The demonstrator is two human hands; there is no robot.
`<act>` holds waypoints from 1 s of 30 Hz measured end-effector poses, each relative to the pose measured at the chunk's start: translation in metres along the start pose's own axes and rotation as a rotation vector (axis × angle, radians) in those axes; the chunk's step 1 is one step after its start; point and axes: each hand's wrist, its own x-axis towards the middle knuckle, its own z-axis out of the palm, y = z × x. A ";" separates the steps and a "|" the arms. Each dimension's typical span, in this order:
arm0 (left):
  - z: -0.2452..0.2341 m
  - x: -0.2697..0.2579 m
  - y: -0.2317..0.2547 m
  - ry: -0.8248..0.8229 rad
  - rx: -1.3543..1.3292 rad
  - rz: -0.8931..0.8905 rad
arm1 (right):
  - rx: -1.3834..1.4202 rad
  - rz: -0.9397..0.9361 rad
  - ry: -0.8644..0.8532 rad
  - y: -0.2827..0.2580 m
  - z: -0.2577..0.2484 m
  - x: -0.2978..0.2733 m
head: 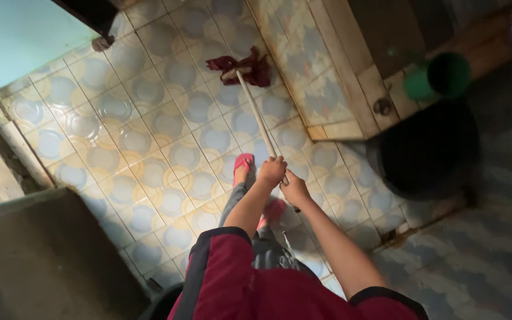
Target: The person mops a tiled floor using a mop with a red head and a wooden handle.
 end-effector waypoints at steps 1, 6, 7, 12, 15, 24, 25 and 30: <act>-0.009 0.016 -0.014 0.003 0.006 0.002 | 0.005 0.009 -0.007 -0.018 -0.004 0.014; -0.044 0.096 -0.075 0.001 0.029 0.001 | -0.020 -0.213 0.079 -0.087 -0.016 0.085; -0.049 0.108 -0.087 0.017 0.031 -0.001 | 0.021 -0.099 0.007 -0.103 -0.019 0.097; -0.078 0.172 -0.139 0.051 0.063 -0.016 | 0.060 -0.032 0.045 -0.181 -0.036 0.149; -0.097 0.200 -0.157 0.067 0.104 -0.021 | 0.119 -0.008 0.026 -0.214 -0.042 0.170; -0.099 0.184 -0.144 -0.050 0.108 -0.063 | 0.018 -0.244 0.142 -0.155 -0.010 0.189; -0.093 0.175 -0.136 -0.060 0.104 -0.057 | -0.022 -0.364 0.220 -0.138 -0.003 0.185; -0.046 0.120 -0.088 -0.079 0.144 0.009 | 0.188 0.052 -0.008 -0.066 0.008 0.126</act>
